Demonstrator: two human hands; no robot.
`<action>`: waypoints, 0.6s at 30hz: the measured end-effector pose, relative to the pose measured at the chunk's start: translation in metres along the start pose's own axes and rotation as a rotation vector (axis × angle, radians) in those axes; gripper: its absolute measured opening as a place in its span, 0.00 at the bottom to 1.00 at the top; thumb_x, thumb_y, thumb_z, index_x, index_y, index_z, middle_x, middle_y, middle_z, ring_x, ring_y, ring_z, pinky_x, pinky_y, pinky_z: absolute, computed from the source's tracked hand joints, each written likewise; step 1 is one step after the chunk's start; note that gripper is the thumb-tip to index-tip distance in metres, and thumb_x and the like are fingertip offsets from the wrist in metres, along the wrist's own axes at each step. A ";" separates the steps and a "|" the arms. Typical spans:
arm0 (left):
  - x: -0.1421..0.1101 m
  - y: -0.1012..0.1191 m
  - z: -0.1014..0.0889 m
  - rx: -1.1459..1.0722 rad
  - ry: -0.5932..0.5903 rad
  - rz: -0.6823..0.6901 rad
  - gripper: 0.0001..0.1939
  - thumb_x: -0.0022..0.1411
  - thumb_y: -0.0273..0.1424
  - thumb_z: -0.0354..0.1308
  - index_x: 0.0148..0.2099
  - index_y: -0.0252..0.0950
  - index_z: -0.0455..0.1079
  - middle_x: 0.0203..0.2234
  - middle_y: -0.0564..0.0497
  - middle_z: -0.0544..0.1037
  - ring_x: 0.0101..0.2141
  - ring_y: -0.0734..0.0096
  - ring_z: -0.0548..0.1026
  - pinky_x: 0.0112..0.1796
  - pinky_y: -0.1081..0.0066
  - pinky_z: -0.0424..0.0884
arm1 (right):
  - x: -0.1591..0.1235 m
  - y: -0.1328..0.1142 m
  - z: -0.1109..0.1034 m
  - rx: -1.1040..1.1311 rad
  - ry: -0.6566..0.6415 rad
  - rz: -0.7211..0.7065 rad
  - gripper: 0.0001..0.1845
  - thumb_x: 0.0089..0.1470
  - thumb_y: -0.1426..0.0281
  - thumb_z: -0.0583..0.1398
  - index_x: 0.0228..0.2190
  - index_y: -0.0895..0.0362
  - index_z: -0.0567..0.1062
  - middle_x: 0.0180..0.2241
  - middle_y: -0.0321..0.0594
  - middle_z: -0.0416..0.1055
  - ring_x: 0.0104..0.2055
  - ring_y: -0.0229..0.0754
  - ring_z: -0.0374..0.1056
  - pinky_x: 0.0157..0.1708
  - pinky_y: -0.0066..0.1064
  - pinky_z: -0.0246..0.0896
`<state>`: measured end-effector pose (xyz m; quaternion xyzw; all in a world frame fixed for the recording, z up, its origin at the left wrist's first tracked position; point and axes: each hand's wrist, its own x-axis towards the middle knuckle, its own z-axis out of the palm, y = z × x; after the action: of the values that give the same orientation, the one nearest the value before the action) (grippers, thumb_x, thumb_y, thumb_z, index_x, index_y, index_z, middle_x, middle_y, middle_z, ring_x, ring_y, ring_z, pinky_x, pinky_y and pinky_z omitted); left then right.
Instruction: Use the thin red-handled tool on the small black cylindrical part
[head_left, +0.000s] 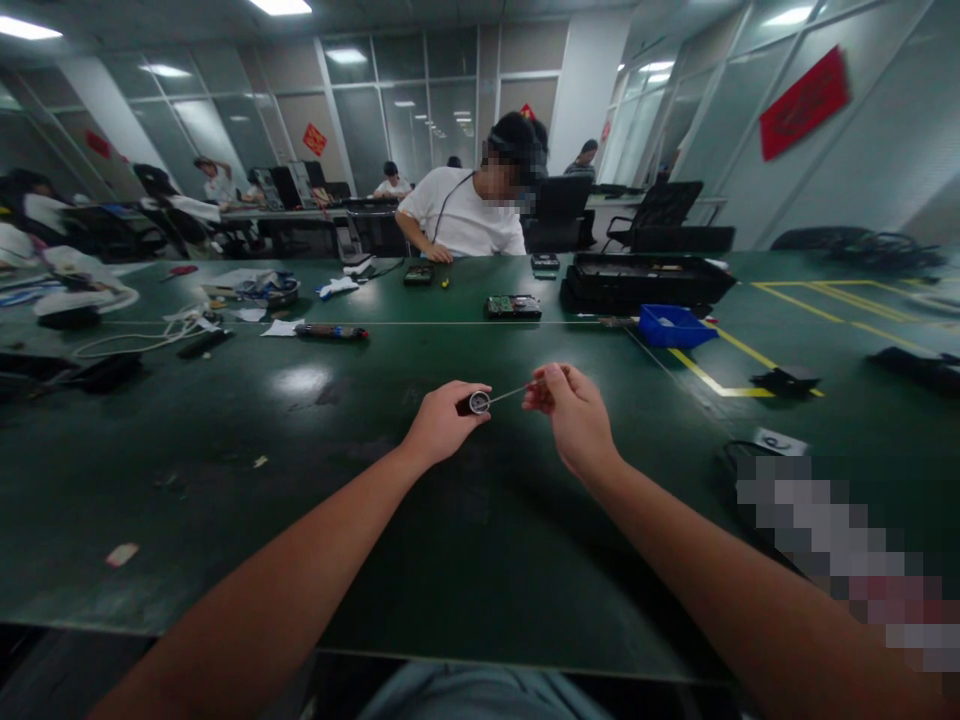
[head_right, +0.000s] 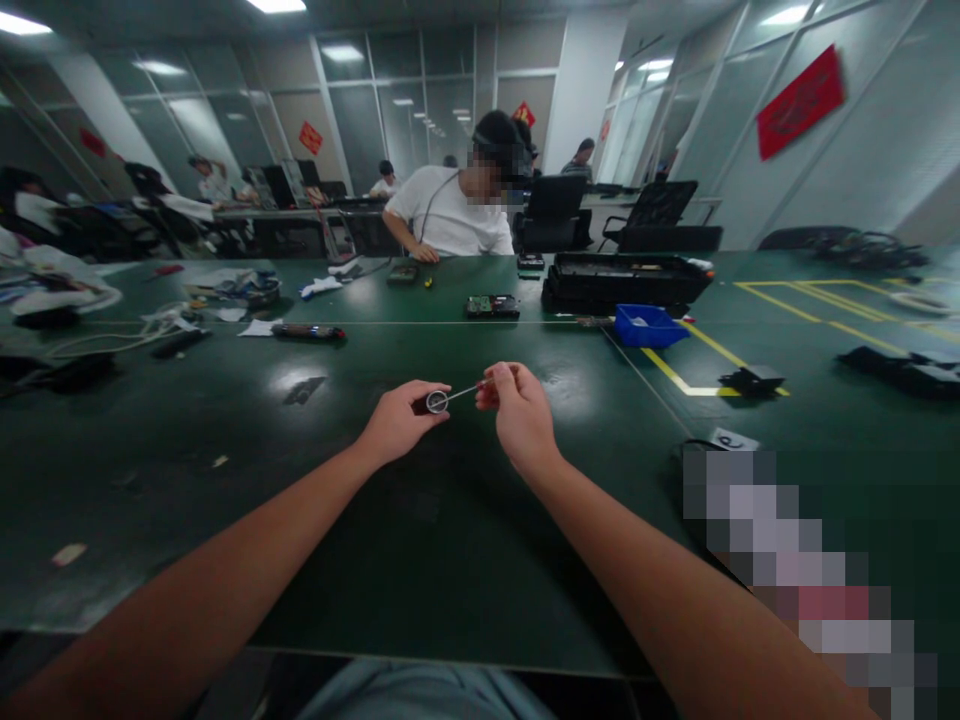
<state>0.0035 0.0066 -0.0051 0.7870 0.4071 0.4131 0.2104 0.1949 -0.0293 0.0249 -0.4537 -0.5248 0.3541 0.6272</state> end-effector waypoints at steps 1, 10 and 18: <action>0.000 0.000 0.000 0.000 0.001 -0.004 0.19 0.55 0.24 0.68 0.50 0.39 0.77 0.44 0.49 0.81 0.45 0.64 0.77 0.49 0.63 0.71 | -0.002 -0.004 0.000 -0.067 -0.002 -0.049 0.15 0.63 0.57 0.55 0.35 0.55 0.71 0.30 0.40 0.73 0.30 0.41 0.72 0.33 0.37 0.70; 0.000 -0.004 0.003 0.016 0.018 -0.017 0.20 0.54 0.25 0.69 0.50 0.40 0.77 0.43 0.50 0.81 0.45 0.63 0.78 0.48 0.63 0.72 | -0.015 -0.009 0.000 -0.509 -0.050 -0.343 0.12 0.67 0.61 0.51 0.41 0.53 0.70 0.32 0.41 0.77 0.35 0.44 0.75 0.37 0.37 0.66; -0.002 -0.002 0.001 0.014 -0.004 0.038 0.19 0.55 0.24 0.67 0.50 0.40 0.77 0.44 0.50 0.80 0.44 0.65 0.77 0.48 0.64 0.72 | -0.016 -0.014 0.000 -0.653 -0.134 -0.417 0.10 0.66 0.63 0.52 0.41 0.54 0.70 0.33 0.42 0.77 0.35 0.44 0.74 0.36 0.35 0.63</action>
<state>0.0028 0.0064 -0.0082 0.7969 0.3946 0.4124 0.1977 0.1911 -0.0488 0.0327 -0.4890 -0.7306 0.0623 0.4725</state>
